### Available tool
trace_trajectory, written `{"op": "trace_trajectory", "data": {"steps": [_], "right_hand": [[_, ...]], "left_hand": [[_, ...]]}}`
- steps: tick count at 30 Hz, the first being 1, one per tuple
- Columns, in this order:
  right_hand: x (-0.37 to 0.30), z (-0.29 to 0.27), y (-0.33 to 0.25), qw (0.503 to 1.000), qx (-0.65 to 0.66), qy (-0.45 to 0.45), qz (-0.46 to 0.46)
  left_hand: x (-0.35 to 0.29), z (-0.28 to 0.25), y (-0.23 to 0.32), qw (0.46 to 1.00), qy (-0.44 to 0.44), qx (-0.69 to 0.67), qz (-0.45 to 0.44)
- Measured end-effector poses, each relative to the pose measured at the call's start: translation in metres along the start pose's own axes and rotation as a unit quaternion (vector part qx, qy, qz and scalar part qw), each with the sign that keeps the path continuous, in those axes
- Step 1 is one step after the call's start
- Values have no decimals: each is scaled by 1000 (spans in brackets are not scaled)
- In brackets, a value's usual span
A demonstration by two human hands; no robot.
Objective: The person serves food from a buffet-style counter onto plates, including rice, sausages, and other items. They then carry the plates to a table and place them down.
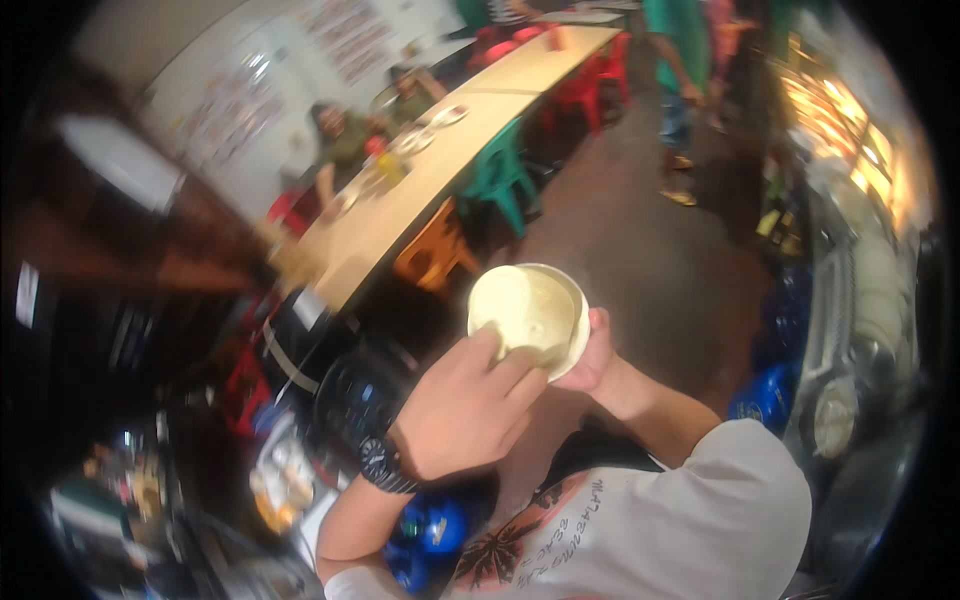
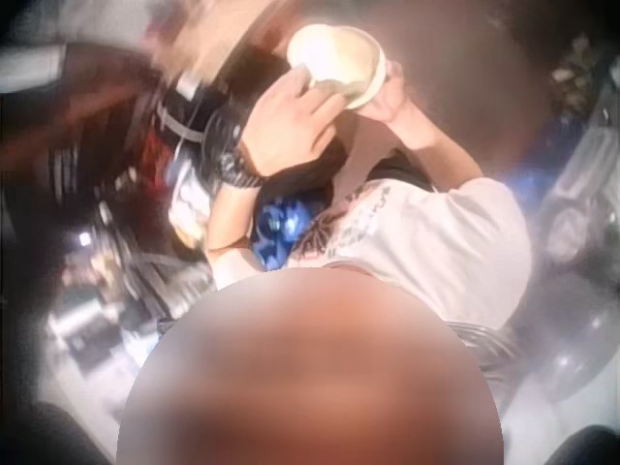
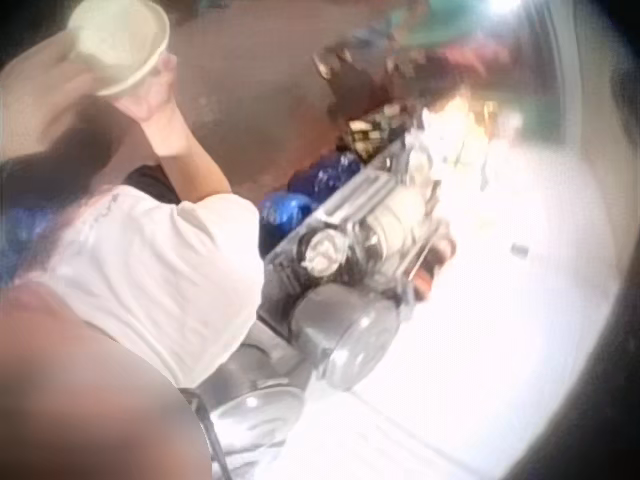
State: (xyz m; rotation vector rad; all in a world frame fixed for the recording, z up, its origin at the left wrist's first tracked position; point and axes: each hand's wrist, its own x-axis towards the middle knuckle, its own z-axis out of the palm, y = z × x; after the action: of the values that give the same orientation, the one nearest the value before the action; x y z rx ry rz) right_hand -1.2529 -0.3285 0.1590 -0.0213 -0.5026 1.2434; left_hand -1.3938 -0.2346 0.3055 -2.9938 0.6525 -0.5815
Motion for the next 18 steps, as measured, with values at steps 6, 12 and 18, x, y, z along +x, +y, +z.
{"op": "trace_trajectory", "data": {"steps": [6,12,18], "right_hand": [[-104,-54,-182,973,-67,54,-212],[-158,-94,-354,936,-87,151,-306],[-152,-129,-540,896,-129,205,-372]], "left_hand": [[156,102,-24,956,223,-178,-64],[246,330,-59,663,182,-595,-416],[318,416,-60,522,-65,-706,-475]]}}
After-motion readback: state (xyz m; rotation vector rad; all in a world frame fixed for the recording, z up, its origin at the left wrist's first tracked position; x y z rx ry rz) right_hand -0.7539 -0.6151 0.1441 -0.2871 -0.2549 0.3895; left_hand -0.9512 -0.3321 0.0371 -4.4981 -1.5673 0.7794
